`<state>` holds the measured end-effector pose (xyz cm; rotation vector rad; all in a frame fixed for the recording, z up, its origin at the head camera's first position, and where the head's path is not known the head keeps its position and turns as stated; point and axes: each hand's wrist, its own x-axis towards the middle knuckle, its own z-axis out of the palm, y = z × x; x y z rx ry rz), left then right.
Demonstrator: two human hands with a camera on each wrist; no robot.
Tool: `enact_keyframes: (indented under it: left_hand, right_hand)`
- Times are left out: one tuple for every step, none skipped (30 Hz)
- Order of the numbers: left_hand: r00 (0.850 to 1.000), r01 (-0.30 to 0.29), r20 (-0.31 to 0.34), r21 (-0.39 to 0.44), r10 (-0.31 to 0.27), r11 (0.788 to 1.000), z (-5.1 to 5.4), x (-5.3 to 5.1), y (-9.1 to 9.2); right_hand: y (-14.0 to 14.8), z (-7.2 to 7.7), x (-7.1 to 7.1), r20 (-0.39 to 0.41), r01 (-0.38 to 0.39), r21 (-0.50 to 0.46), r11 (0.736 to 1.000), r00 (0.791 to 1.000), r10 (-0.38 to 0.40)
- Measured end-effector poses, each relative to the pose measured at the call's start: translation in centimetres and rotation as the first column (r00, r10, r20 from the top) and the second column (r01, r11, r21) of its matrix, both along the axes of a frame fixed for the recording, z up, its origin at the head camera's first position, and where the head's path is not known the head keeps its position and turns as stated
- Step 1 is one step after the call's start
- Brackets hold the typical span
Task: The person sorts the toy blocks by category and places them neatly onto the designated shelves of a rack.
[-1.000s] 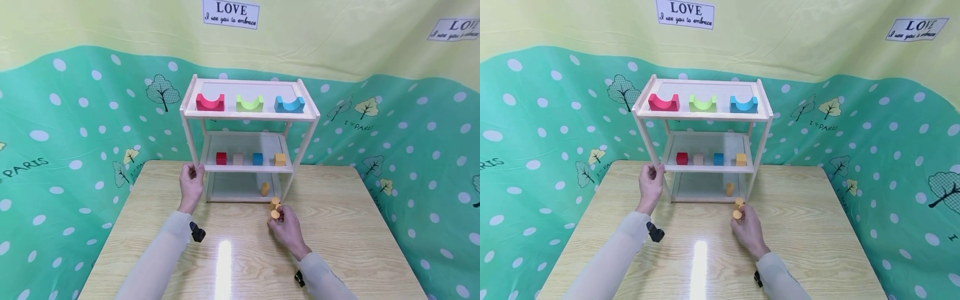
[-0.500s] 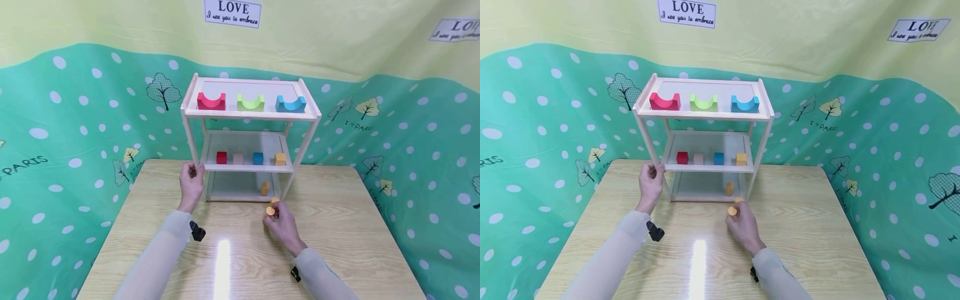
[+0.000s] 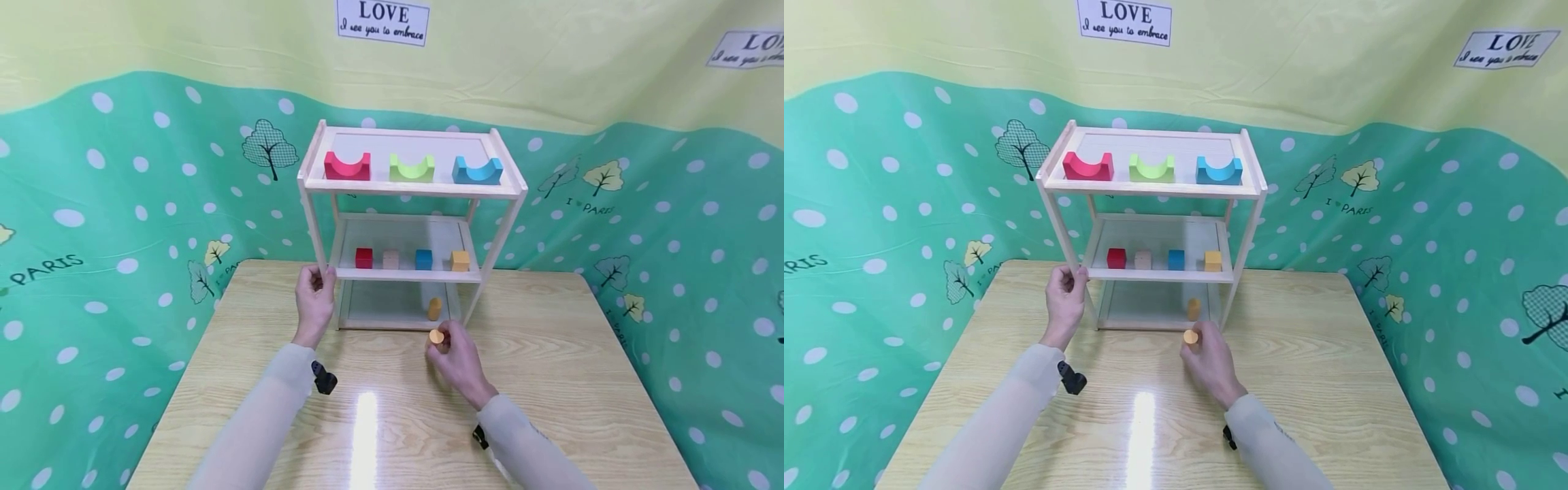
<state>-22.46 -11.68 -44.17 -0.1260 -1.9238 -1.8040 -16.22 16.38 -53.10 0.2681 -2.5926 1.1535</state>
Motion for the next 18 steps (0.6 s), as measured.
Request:
enact_keyframes:
  left_hand:
    - [1.0,0.0,-0.002,0.001,0.0,1.0,0.0,0.0,0.0]
    - [1.0,0.002,0.0,0.001,-0.002,1.0,0.0,0.0,0.0]
    - [1.0,0.003,0.001,0.001,-0.003,1.0,0.0,0.0,0.0]
    - [1.0,0.004,0.003,0.001,-0.004,1.0,0.0,0.0,0.0]
    - [1.0,0.007,0.005,0.001,-0.007,1.0,0.0,0.0,-0.1]
    - [1.0,0.009,0.007,0.001,-0.009,1.0,0.0,0.0,-0.1]
    - [1.0,0.01,0.01,0.0,-0.01,1.0,0.0,0.0,-0.1]
    - [1.0,0.01,0.013,-0.001,-0.01,1.0,-0.1,0.0,-0.1]
    - [1.0,0.011,0.014,-0.002,-0.011,1.0,-0.1,0.0,-0.1]
    - [1.0,0.012,0.017,-0.002,-0.012,1.0,-0.1,0.0,-0.1]
    - [1.0,0.013,0.019,-0.003,-0.012,1.0,-0.1,0.0,-0.1]
    - [1.0,0.012,0.021,-0.003,-0.012,1.0,-0.1,0.0,-0.1]
    - [1.0,0.012,0.024,-0.004,-0.012,1.0,-0.1,0.0,-0.1]
    - [1.0,0.012,0.026,-0.003,-0.012,1.0,-0.1,0.0,-0.1]
    - [1.0,0.01,0.028,-0.006,-0.01,1.0,0.0,0.0,-0.1]
    - [1.0,0.009,0.03,-0.007,-0.009,1.0,0.0,0.0,-0.1]
    - [0.999,0.008,0.032,-0.009,-0.007,1.0,-0.1,0.0,-0.1]
    - [0.999,0.006,0.032,-0.009,-0.006,1.0,-0.1,0.0,-0.1]
  right_hand:
    - [-0.1,0.1,-0.1,0.002,-0.001,0.005,1.0,1.0,0.001]
    - [-0.1,0.3,-0.2,0.006,-0.001,0.009,1.0,1.0,0.001]
    - [-0.2,0.4,-0.4,0.012,-0.002,0.013,1.0,1.0,0.002]
    - [-0.3,0.5,-0.5,0.018,-0.004,0.017,1.0,1.0,0.004]
    - [-0.4,0.7,-0.6,0.021,-0.005,0.021,1.0,1.0,0.005]
    - [-0.4,0.8,-0.7,0.028,-0.006,0.027,1.0,1.0,0.005]
    - [-0.5,0.9,-0.9,0.032,-0.006,0.033,0.999,0.999,0.005]
    - [-0.6,1.1,-1.0,0.035,-0.007,0.04,0.999,0.999,0.005]
    - [-0.6,1.2,-1.2,0.036,-0.009,0.043,0.999,0.999,0.007]
    - [-0.7,1.3,-1.3,0.037,-0.012,0.045,0.999,0.999,0.011]
    - [-0.7,1.4,-1.5,0.04,-0.013,0.049,0.999,0.999,0.011]
    - [-0.8,1.5,-1.7,0.044,-0.015,0.049,0.999,0.999,0.013]
    - [-0.8,1.6,-1.9,0.048,-0.019,0.044,0.999,0.999,0.017]
    - [-0.8,1.7,-2.1,0.054,-0.024,0.036,0.999,0.998,0.022]
    - [-0.8,1.8,-2.3,0.059,-0.028,0.025,0.999,0.998,0.026]
    - [-0.9,1.8,-2.5,0.065,-0.031,0.016,0.999,0.997,0.03]
    - [-0.9,1.9,-2.7,0.07,-0.032,0.011,0.999,0.997,0.031]
    - [-0.9,1.9,-2.9,0.072,-0.033,0.002,0.999,0.997,0.033]
